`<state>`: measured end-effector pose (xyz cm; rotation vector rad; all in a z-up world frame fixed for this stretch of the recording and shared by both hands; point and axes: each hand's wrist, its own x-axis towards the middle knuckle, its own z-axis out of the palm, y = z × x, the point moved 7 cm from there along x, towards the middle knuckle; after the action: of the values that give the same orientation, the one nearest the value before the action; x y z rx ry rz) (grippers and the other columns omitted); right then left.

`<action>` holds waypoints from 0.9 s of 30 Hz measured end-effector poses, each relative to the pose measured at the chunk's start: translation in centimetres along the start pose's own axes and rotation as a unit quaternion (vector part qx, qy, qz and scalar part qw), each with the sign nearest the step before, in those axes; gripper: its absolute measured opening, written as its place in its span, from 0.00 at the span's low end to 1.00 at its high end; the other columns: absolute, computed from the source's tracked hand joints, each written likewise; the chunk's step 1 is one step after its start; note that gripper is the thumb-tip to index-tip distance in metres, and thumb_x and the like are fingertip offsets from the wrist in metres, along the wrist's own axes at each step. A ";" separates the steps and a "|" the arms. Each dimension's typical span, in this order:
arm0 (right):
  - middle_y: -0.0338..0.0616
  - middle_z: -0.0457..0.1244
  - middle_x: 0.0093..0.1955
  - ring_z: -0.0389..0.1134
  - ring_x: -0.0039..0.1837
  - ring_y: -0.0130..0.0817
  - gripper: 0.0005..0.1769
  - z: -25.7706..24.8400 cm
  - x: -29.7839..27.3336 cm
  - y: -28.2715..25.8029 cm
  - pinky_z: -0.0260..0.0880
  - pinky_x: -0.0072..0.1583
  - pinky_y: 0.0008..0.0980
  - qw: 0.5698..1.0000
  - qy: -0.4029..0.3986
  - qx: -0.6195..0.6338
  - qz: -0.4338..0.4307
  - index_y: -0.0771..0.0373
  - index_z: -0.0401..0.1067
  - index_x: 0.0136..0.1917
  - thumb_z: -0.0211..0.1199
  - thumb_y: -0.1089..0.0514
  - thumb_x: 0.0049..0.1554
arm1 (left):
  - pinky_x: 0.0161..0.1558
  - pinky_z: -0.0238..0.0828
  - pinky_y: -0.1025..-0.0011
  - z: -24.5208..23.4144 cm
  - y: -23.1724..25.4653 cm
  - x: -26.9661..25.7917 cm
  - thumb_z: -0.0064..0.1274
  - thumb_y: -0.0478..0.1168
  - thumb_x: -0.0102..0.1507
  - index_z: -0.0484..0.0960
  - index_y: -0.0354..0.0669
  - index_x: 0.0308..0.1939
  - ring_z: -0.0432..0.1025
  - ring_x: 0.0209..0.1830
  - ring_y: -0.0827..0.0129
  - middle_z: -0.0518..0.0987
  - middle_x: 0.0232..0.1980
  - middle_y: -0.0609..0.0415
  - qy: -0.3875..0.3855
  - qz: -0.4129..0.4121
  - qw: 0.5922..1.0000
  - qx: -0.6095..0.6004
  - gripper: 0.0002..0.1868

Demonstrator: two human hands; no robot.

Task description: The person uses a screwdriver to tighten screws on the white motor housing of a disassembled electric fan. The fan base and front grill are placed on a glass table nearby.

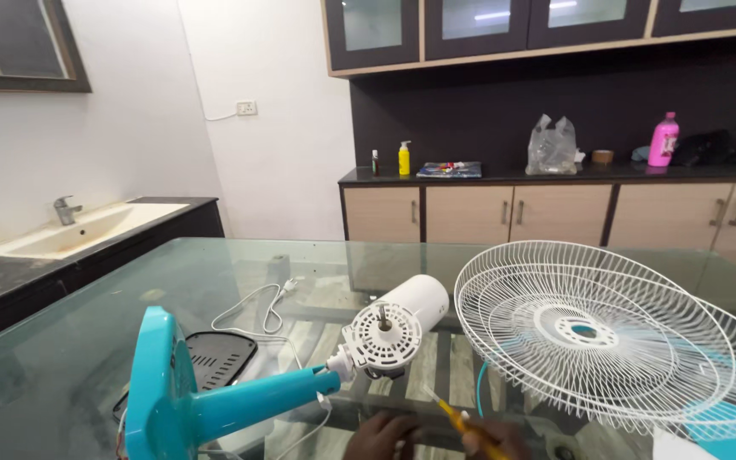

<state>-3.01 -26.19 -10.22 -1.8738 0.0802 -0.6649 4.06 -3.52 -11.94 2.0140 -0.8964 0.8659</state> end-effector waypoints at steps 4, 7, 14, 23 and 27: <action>0.37 0.66 0.30 0.65 0.31 0.23 0.17 -3.4 1.8 -6.1 0.66 0.36 0.25 0.991 0.071 0.107 -0.036 0.61 0.79 0.54 0.66 0.50 0.55 | 0.43 0.77 0.57 3.3 8.1 6.3 0.64 0.39 0.56 0.90 0.50 0.37 0.80 0.40 0.54 0.83 0.37 0.49 -0.135 -0.124 0.982 -0.050 0.06; 0.38 0.61 0.30 0.59 0.31 0.22 0.17 -5.8 3.0 -9.9 0.59 0.34 0.24 0.980 0.090 0.173 -0.029 0.63 0.77 0.56 0.62 0.51 0.59 | 0.46 0.76 0.54 5.6 11.2 8.4 0.61 0.38 0.58 0.90 0.46 0.35 0.80 0.42 0.50 0.83 0.39 0.44 -0.240 -0.135 0.961 -0.017 0.04; 0.38 0.59 0.30 0.57 0.31 0.22 0.15 -9.0 4.6 -14.0 0.57 0.34 0.25 0.984 0.101 0.146 -0.006 0.62 0.76 0.57 0.59 0.52 0.63 | 0.46 0.78 0.53 9.3 10.0 8.6 0.64 0.40 0.60 0.88 0.41 0.34 0.80 0.42 0.47 0.83 0.38 0.41 -0.347 -0.164 0.922 0.043 0.06; 0.38 0.59 0.29 0.58 0.31 0.22 0.16 -8.6 4.2 -12.6 0.59 0.34 0.25 0.989 0.079 0.123 0.009 0.61 0.76 0.57 0.60 0.50 0.62 | 0.45 0.78 0.53 8.7 12.2 8.4 0.70 0.40 0.53 0.86 0.35 0.32 0.79 0.42 0.45 0.82 0.37 0.39 -0.354 -0.149 0.919 0.094 0.12; 0.36 0.59 0.30 0.58 0.31 0.21 0.17 -8.0 4.0 -12.2 0.59 0.34 0.25 0.988 0.077 0.131 0.015 0.61 0.76 0.57 0.61 0.50 0.61 | 0.46 0.78 0.52 9.8 12.2 8.4 0.57 0.34 0.61 0.87 0.38 0.33 0.81 0.42 0.45 0.84 0.38 0.39 -0.316 -0.123 0.932 0.126 0.05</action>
<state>-6.53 -29.46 4.15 -1.5653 0.1147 -0.7618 1.25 -19.85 -5.64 2.6284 -0.8647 0.1811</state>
